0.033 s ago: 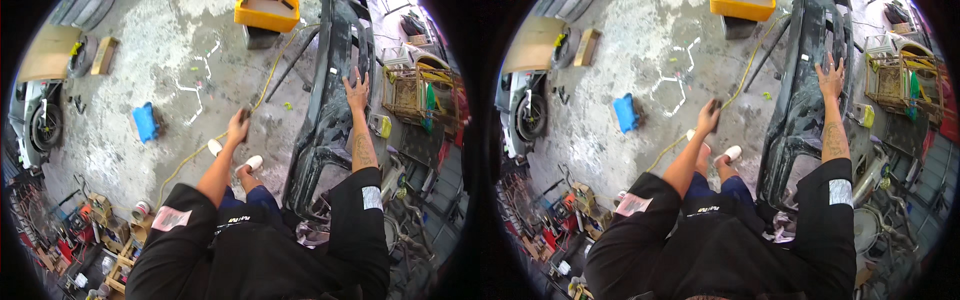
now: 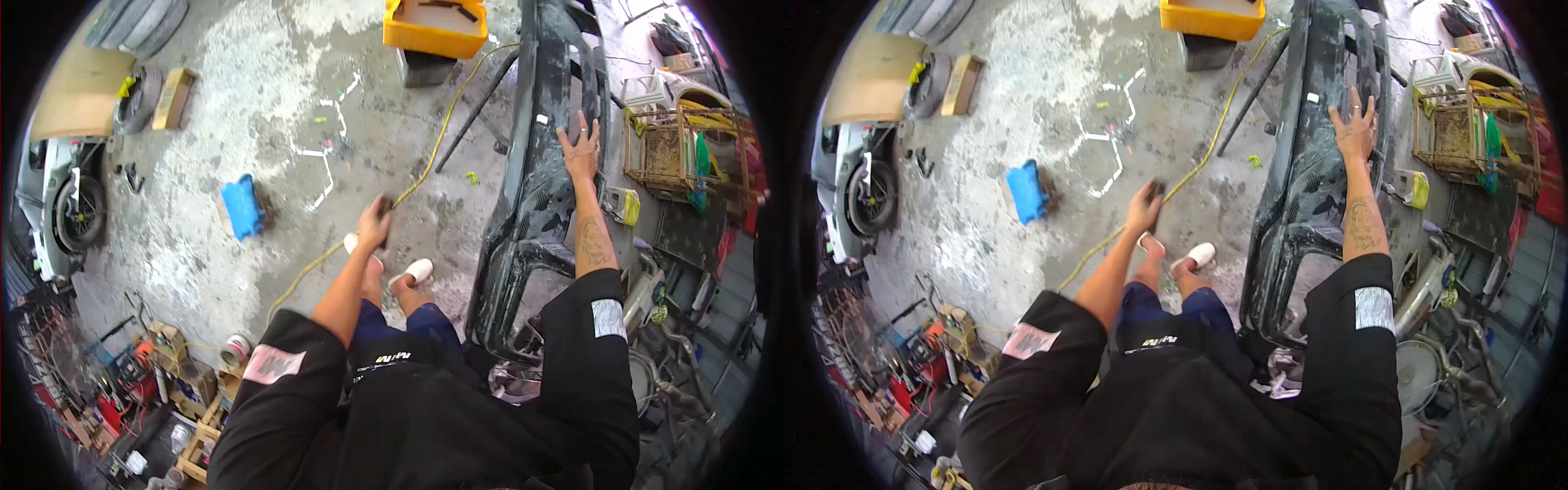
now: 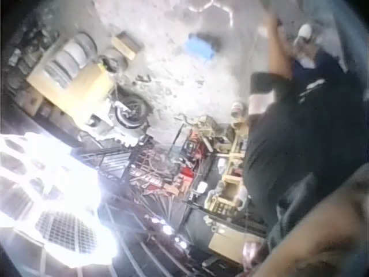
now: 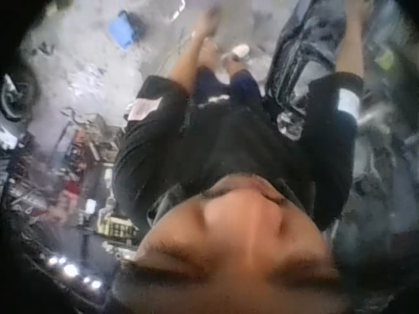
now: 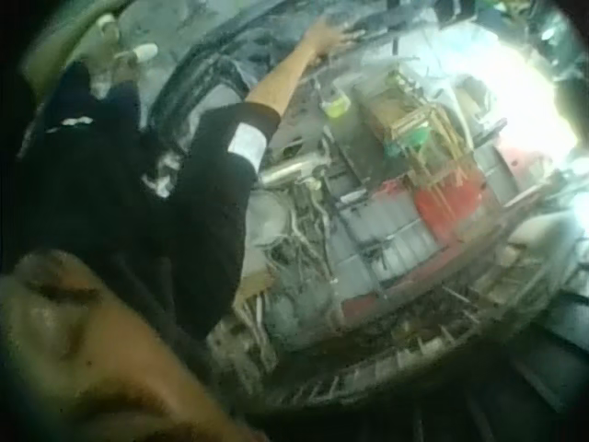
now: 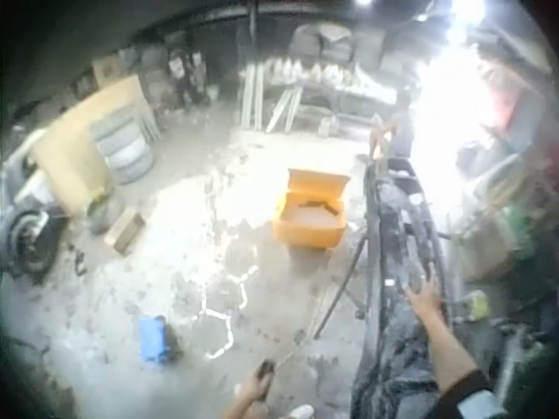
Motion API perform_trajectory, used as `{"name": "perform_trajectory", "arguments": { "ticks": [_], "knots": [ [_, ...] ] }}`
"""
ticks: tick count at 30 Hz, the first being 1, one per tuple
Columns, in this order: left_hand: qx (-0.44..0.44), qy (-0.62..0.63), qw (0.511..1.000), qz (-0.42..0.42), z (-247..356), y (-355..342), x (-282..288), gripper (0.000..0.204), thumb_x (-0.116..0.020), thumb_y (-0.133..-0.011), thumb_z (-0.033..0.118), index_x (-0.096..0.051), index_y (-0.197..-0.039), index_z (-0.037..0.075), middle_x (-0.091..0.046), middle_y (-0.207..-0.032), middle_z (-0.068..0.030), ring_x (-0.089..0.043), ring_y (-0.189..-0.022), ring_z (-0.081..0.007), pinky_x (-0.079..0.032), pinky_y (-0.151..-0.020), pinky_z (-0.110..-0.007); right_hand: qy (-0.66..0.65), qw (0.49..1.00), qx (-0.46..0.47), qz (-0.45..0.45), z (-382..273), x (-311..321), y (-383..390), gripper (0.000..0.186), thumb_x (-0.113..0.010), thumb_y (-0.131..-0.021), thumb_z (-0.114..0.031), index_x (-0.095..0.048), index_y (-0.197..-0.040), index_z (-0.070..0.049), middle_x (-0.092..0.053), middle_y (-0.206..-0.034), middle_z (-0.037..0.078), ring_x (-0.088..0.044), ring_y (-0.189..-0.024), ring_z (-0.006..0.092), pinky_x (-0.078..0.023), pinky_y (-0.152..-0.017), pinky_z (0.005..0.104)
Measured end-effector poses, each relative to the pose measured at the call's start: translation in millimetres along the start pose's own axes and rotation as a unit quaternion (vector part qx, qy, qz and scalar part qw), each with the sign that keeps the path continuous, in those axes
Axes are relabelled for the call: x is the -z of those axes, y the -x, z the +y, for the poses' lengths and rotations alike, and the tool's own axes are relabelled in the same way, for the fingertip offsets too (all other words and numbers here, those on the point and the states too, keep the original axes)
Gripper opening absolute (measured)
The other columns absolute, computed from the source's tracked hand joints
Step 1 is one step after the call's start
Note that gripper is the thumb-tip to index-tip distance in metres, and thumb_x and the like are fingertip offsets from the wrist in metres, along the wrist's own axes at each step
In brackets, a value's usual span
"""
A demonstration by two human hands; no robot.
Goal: The person sands a large black car bumper with a sanding block, repeatedly dipping it into a yellow bucket of water. The person works on multiple sections of the bumper, including the edges and central areas, while another person is visible in the background.
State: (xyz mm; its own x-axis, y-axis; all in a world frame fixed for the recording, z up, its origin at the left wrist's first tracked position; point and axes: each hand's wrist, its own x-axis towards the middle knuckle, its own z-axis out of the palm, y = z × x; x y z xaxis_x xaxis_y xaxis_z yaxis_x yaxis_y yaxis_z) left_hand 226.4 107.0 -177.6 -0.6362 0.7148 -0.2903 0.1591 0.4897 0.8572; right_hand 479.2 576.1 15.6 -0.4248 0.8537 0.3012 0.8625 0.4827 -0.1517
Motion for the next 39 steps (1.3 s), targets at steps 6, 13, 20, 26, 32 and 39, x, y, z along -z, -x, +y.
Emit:
{"name": "perform_trajectory", "arguments": {
  "ticks": [6,13,20,26,32,39],
  "knots": [
    [0.158,-0.236,0.959,-0.016,-152,186,281,0.052,-0.066,-0.087,0.017,-0.065,-0.136,0.0,-0.069,-0.131,-0.0259,-0.065,-0.125,-0.0422,-0.052,-0.106,-0.046,0.114,0.985,0.069,-0.114,-77,39,29,0.074,-0.06,-0.101,-0.054,-0.044,-0.16,-0.012,-0.031,-0.17,0.02,-0.023,-0.158,0.0447,-0.026,-0.123,0.0649],
    [0.306,-0.177,0.92,0.17,-162,258,432,0.067,-0.077,-0.08,0.015,-0.06,-0.138,-0.012,-0.072,-0.126,-0.0275,-0.071,-0.114,-0.0375,-0.054,-0.1,-0.043,0.24,0.862,0.378,-0.236,-124,24,181,0.081,-0.053,-0.101,-0.059,-0.051,-0.148,0.007,-0.041,-0.164,0.022,-0.031,-0.157,0.0376,-0.012,-0.131,0.0525],
    [0.323,-0.172,0.926,0.088,-110,168,355,0.063,-0.079,-0.084,0.019,-0.063,-0.142,0.001,-0.075,-0.119,-0.0234,-0.074,-0.101,-0.0315,-0.057,-0.091,-0.041,-0.226,0.857,0.32,-0.334,-136,14,212,0.033,-0.07,-0.1,-0.033,-0.075,-0.116,-0.004,-0.07,-0.129,0.019,-0.063,-0.126,0.0384,-0.045,-0.114,0.0502],
    [0.209,-0.117,0.971,0.023,-55,38,279,0.067,-0.079,-0.087,0.024,-0.06,-0.146,0.0,-0.075,-0.122,-0.0249,-0.073,-0.111,-0.0324,-0.055,-0.096,-0.041,-0.407,0.899,0.05,-0.154,-146,48,137,0.022,-0.07,-0.099,-0.018,-0.075,-0.113,-0.001,-0.074,-0.114,0.019,-0.071,-0.108,0.0359,-0.056,-0.092,0.0415],
    [0.062,-0.148,0.987,-0.014,77,-136,242,0.066,-0.078,-0.091,0.024,-0.056,-0.149,0.0,-0.076,-0.103,-0.0176,-0.071,-0.084,-0.0218,-0.056,-0.076,-0.037,-0.414,0.904,-0.095,-0.047,-111,65,78,0.021,-0.07,-0.098,-0.009,-0.074,-0.116,0.0,-0.076,-0.114,0.018,-0.072,-0.109,0.0354,-0.055,-0.095,0.0406],
    [-0.02,-0.082,0.996,-0.012,223,-300,183,0.067,-0.079,-0.093,0.019,-0.056,-0.156,0.024,-0.072,-0.098,-0.0097,-0.067,-0.079,-0.0162,-0.056,-0.071,-0.033,-0.293,0.947,-0.087,0.097,-46,77,0,0.03,-0.07,-0.1,-0.013,-0.071,-0.128,0.0,-0.069,-0.131,0.018,-0.063,-0.126,0.0366,-0.048,-0.109,0.0438]
  ]
}}
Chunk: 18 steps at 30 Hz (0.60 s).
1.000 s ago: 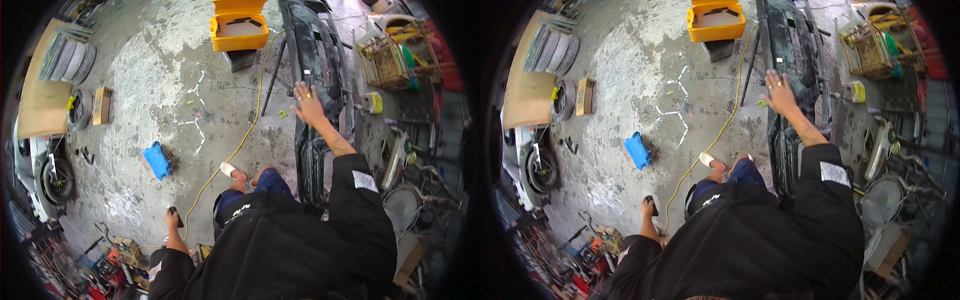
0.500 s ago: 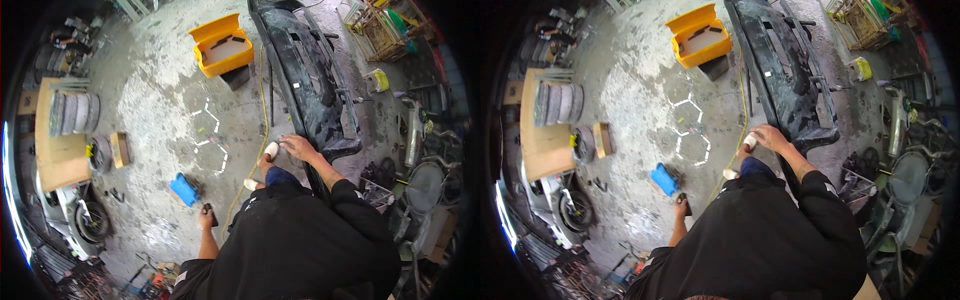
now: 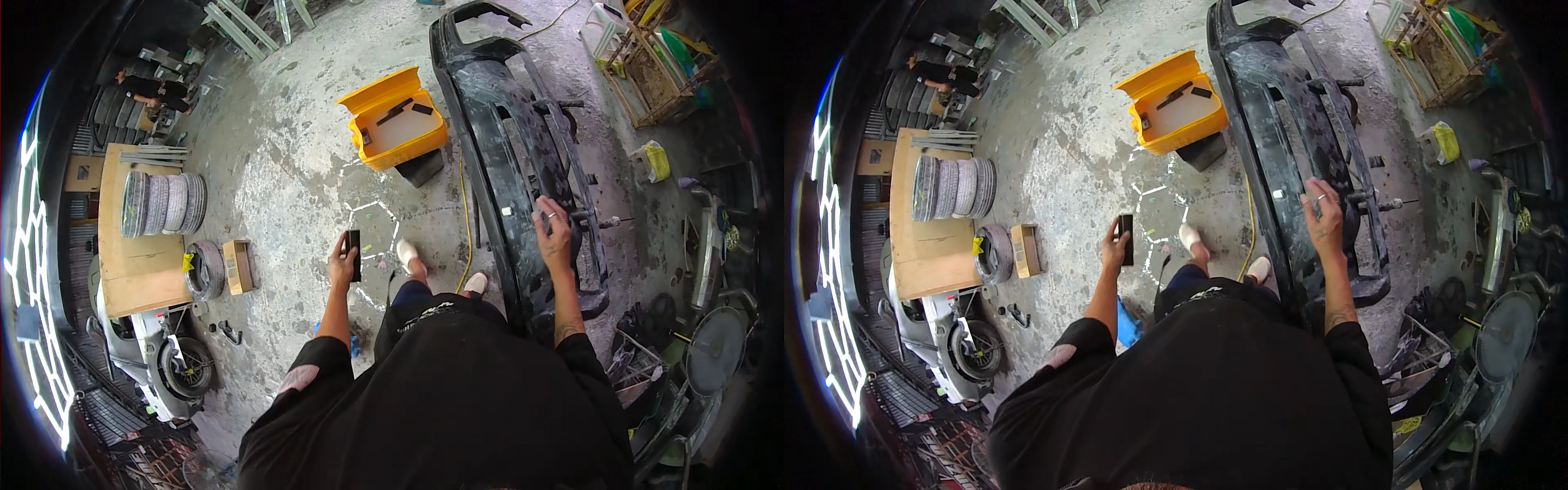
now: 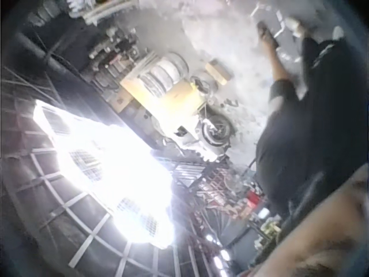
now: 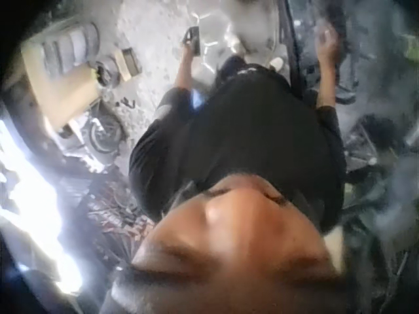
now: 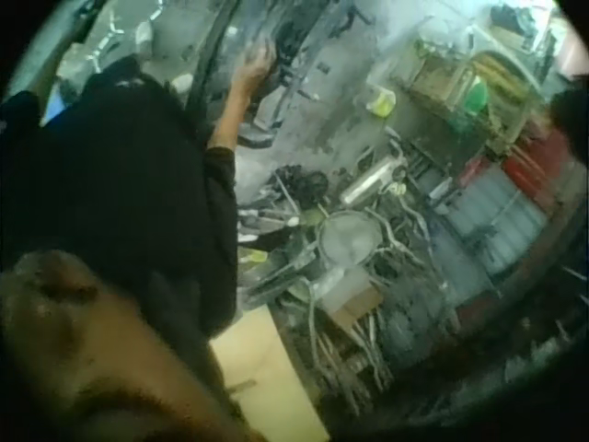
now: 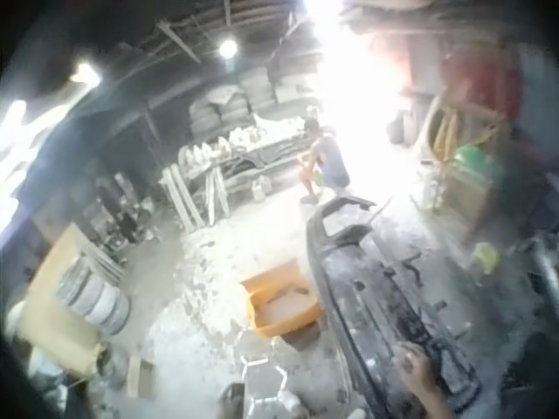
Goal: The person sands a large black car bumper with a sanding block, repeatedly dipping it into a yellow bucket of water. The person works on multiple sections of the bumper, including the edges and central areas, while another person is visible in the background.
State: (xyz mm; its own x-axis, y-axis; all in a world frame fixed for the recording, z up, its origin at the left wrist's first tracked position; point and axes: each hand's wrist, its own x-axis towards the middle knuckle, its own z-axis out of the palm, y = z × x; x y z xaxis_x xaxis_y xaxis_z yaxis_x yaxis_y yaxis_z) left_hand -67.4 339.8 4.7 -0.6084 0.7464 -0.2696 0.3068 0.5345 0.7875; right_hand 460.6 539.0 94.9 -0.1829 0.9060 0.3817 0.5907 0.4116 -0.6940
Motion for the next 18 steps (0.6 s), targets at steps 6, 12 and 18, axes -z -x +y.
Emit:
{"name": "perform_trajectory", "arguments": {
  "ticks": [6,12,18],
  "knots": [
    [-0.021,0.029,0.996,-0.078,79,-169,-60,0.069,-0.081,-0.094,0.023,-0.054,-0.158,0.023,-0.067,-0.092,-0.0047,-0.062,-0.077,-0.0111,-0.052,-0.067,-0.029,0.106,0.992,-0.073,0.013,38,-30,-80,0.062,-0.075,-0.097,-0.035,-0.057,-0.15,-0.008,-0.052,-0.156,0.018,-0.042,-0.147,0.0445,-0.036,-0.121,0.0532],
    [-0.07,0.032,0.979,-0.189,106,-373,-175,0.057,-0.077,-0.096,0.023,-0.06,-0.147,0.004,-0.068,-0.095,-0.0052,-0.062,-0.082,-0.0132,-0.05,-0.072,-0.03,0.31,0.931,-0.191,-0.008,49,-83,-113,0.096,-0.079,-0.085,-0.059,-0.041,-0.163,-0.019,-0.039,-0.166,0.016,-0.033,-0.153,0.0445,-0.025,-0.124,0.0611],
    [-0.092,0.009,0.951,-0.295,36,-570,-306,0.053,-0.082,-0.093,0.025,-0.067,-0.14,0.007,-0.064,-0.107,-0.0025,-0.062,-0.1,-0.0141,-0.05,-0.089,-0.027,0.337,0.909,-0.237,-0.062,53,-93,-127,0.099,-0.076,-0.085,-0.065,-0.041,-0.163,-0.015,-0.036,-0.17,0.014,-0.03,-0.157,0.0427,-0.025,-0.127,0.0559]
  ]
}}
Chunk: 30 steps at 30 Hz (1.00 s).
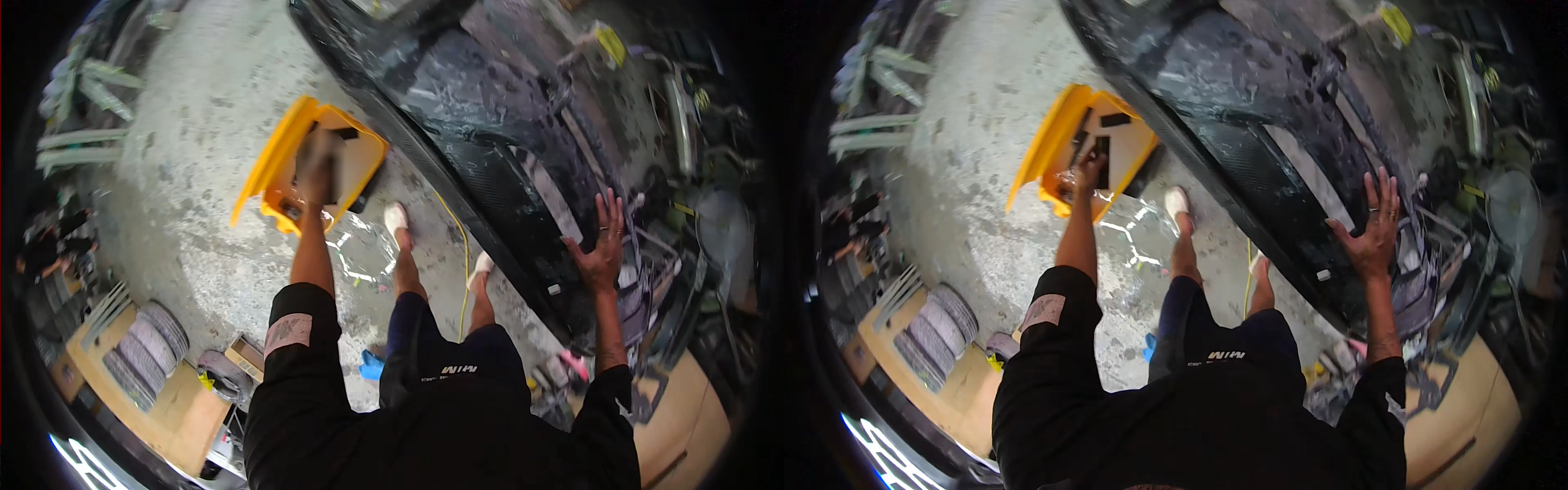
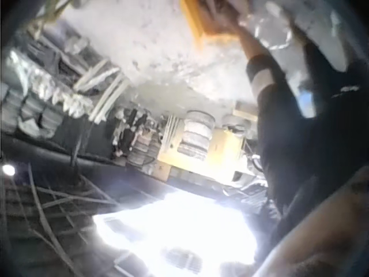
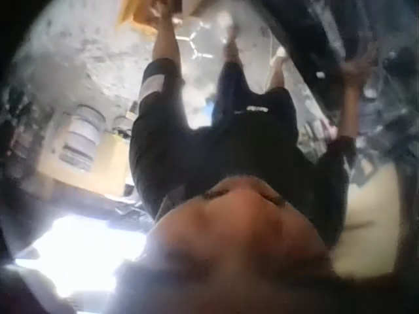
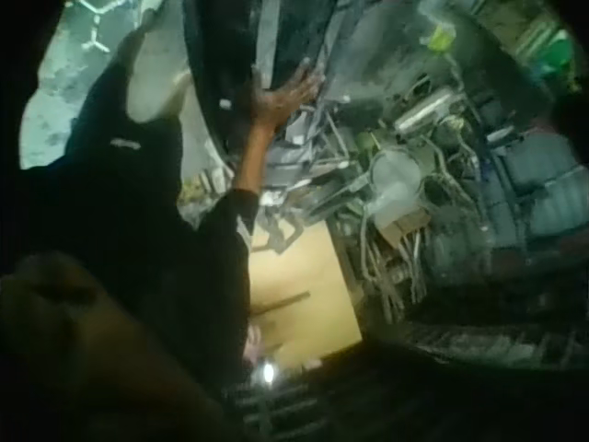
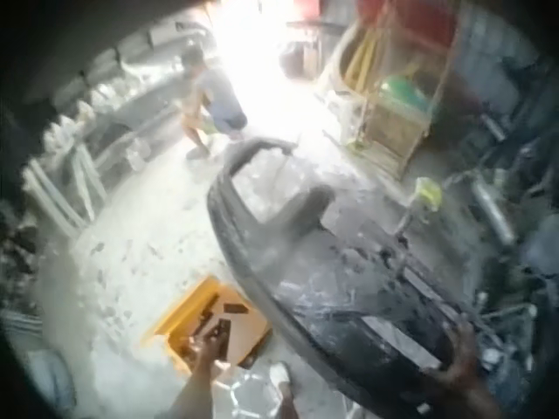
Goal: The person sands a large black car bumper with a sanding block, repeatedly dipping it into a yellow bucket of water. The person works on multiple sections of the bumper, including the edges and central areas, while another person is visible in the background.
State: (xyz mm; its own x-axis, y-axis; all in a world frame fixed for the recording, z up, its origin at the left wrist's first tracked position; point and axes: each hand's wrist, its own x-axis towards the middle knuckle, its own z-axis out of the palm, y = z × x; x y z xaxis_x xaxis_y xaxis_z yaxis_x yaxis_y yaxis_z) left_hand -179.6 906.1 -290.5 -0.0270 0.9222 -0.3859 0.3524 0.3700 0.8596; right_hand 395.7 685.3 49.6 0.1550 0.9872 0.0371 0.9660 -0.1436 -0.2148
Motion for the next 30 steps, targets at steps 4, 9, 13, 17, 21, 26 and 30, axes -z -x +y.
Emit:
{"name": "perform_trajectory", "arguments": {
  "ticks": [4,9,13,17,21,26,30],
  "knots": [
    [0.128,0.226,0.943,-0.21,-72,-83,-45,0.05,-0.078,-0.093,0.019,-0.067,-0.14,0.008,-0.067,-0.114,-0.0071,-0.065,-0.105,-0.0173,-0.051,-0.094,-0.03,0.016,1.0,0.011,-0.005,9,-3,0,0.098,-0.069,-0.089,-0.071,-0.042,-0.162,-0.013,-0.04,-0.168,0.016,-0.033,-0.156,0.0422,-0.027,-0.127,0.0546],
    [-0.189,-0.505,0.811,-0.226,-207,-126,36,0.05,-0.068,-0.089,0.007,-0.063,-0.139,0.009,-0.069,-0.122,-0.0194,-0.068,-0.11,-0.0329,-0.052,-0.099,-0.045,-0.005,1.0,-0.02,-0.004,15,-17,-6,0.096,-0.063,-0.091,-0.074,-0.043,-0.162,-0.013,-0.042,-0.166,0.017,-0.034,-0.156,0.042,-0.028,-0.126,0.0534],
    [-0.044,-0.528,0.816,-0.229,-194,-111,65,0.05,-0.065,-0.091,0.002,-0.06,-0.141,0.009,-0.067,-0.129,-0.0195,-0.066,-0.114,-0.0332,-0.051,-0.101,-0.045,-0.045,0.998,0.001,0.036,19,-20,-5,0.09,-0.065,-0.091,-0.071,-0.049,-0.157,-0.012,-0.044,-0.165,0.015,-0.035,-0.155,0.0405,-0.027,-0.127,0.0525],
    [0.161,0.289,0.931,-0.151,-35,-3,-6,0.049,-0.07,-0.096,0.009,-0.057,-0.143,0.004,-0.067,-0.127,-0.0055,-0.064,-0.11,-0.0215,-0.052,-0.096,-0.036,-0.031,0.998,0.02,0.058,12,-3,6,0.085,-0.066,-0.094,-0.067,-0.05,-0.157,-0.012,-0.046,-0.163,0.017,-0.036,-0.155,0.0394,-0.027,-0.127,0.0523],
    [-0.034,0.087,0.954,-0.287,198,98,13,0.044,-0.071,-0.097,0.007,-0.062,-0.139,-0.004,-0.069,-0.118,-0.0061,-0.065,-0.106,-0.0162,-0.052,-0.095,-0.031,-0.178,0.972,0.089,0.128,-36,-12,31,0.059,-0.072,-0.098,-0.04,-0.06,-0.147,-0.009,-0.056,-0.155,0.011,-0.046,-0.15,0.0295,-0.031,-0.127,0.0494],
    [-0.336,-0.253,0.748,-0.514,399,271,-110,0.04,-0.07,-0.094,0.004,-0.067,-0.134,-0.003,-0.075,-0.117,-0.0202,-0.074,-0.107,-0.0309,-0.057,-0.094,-0.039,-0.113,0.983,0.141,0.039,-105,-97,93,0.056,-0.061,-0.104,-0.036,-0.052,-0.154,-0.011,-0.052,-0.159,0.011,-0.043,-0.151,0.029,-0.027,-0.13,0.0495],
    [-0.529,-0.408,0.543,-0.509,415,416,-216,0.042,-0.063,-0.088,-0.001,-0.068,-0.13,0.002,-0.073,-0.116,-0.0198,-0.07,-0.108,-0.0377,-0.058,-0.092,-0.046,0.001,0.987,0.121,0.11,-85,-138,156,0.063,-0.049,-0.108,-0.041,-0.037,-0.163,-0.014,-0.037,-0.17,0.008,-0.033,-0.157,0.0271,-0.025,-0.13,0.049]
  ]
}}
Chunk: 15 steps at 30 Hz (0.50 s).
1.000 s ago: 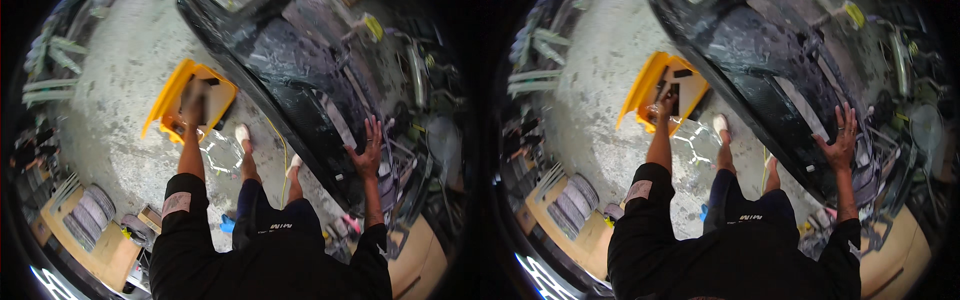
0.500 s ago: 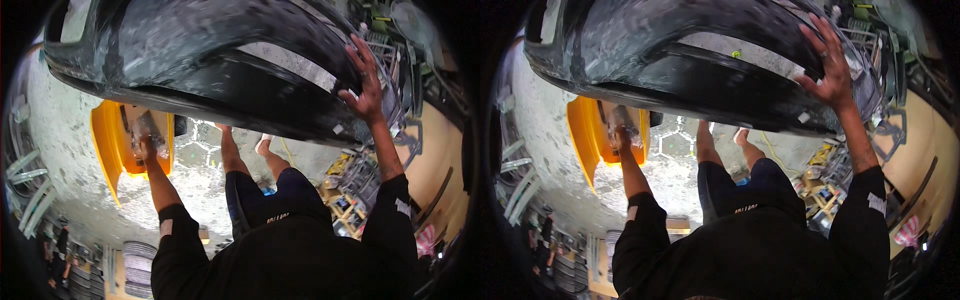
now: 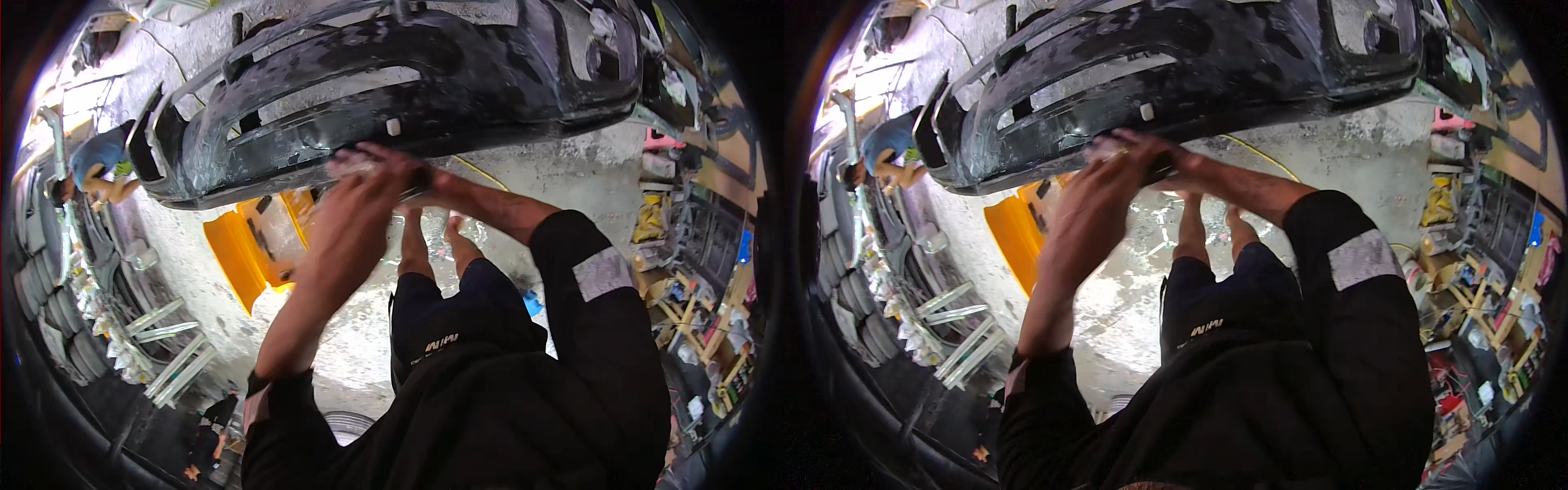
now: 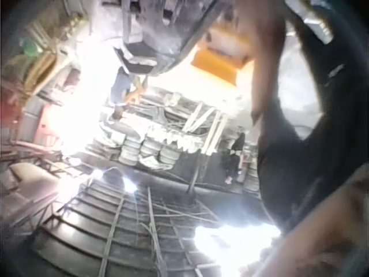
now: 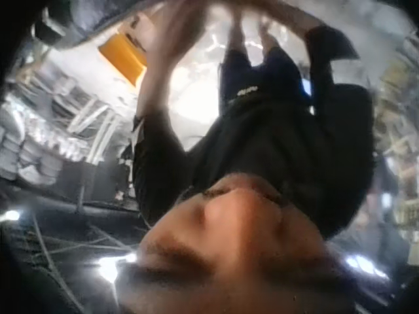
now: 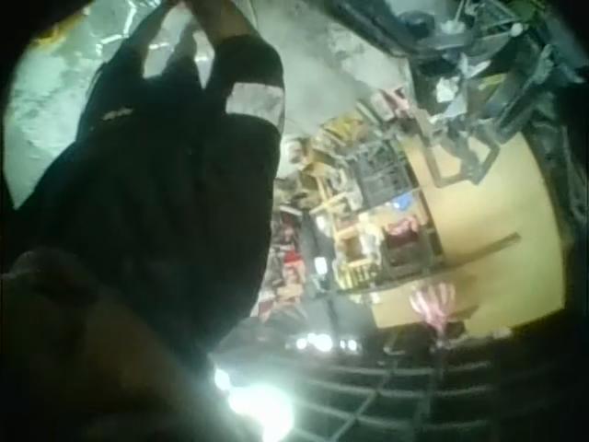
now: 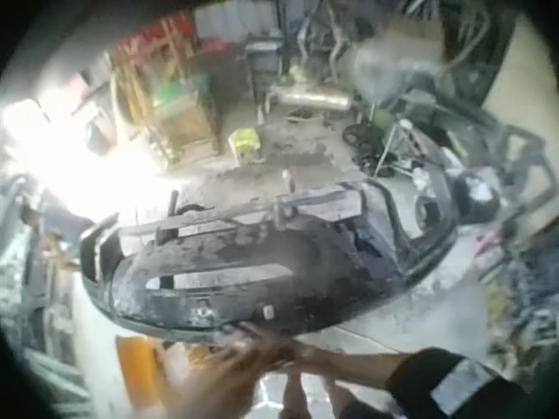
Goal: The person sands a large black car bumper with a sanding block, repeatedly dipping it into a yellow bucket of water. The person works on multiple sections of the bumper, including the edges and central areas, while another person is visible in the background.
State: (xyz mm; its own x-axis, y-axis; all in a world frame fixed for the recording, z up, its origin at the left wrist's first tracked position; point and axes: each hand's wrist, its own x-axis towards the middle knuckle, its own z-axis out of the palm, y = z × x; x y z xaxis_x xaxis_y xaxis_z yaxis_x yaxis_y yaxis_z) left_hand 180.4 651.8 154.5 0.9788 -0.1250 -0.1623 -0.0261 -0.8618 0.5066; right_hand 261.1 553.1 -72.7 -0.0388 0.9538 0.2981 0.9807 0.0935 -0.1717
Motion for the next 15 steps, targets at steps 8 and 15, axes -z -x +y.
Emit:
{"name": "perform_trajectory", "arguments": {
  "ticks": [8,15],
  "knots": [
    [0.001,-0.021,1.0,-0.016,60,-61,-47,0.045,-0.064,-0.092,0.003,-0.064,-0.137,0.001,-0.071,-0.126,-0.0201,-0.068,-0.116,-0.0388,-0.056,-0.095,-0.046,-0.037,0.967,-0.216,-0.126,71,120,225,0.085,-0.071,-0.092,-0.027,-0.031,-0.166,-0.01,-0.034,-0.171,0.012,-0.031,-0.158,0.0221,-0.021,-0.13,0.0506],
    [0.355,0.28,0.883,0.129,-98,127,-123,0.05,-0.069,-0.096,0.004,-0.06,-0.145,0.0,-0.074,-0.127,-0.0207,-0.072,-0.115,-0.0231,-0.055,-0.094,-0.033,-0.161,0.935,-0.3,0.102,-26,72,127,0.09,-0.074,-0.093,-0.026,-0.026,-0.167,-0.006,-0.02,-0.176,0.011,-0.012,-0.164,0.0291,-0.01,-0.131,0.0552]
  ]
}}
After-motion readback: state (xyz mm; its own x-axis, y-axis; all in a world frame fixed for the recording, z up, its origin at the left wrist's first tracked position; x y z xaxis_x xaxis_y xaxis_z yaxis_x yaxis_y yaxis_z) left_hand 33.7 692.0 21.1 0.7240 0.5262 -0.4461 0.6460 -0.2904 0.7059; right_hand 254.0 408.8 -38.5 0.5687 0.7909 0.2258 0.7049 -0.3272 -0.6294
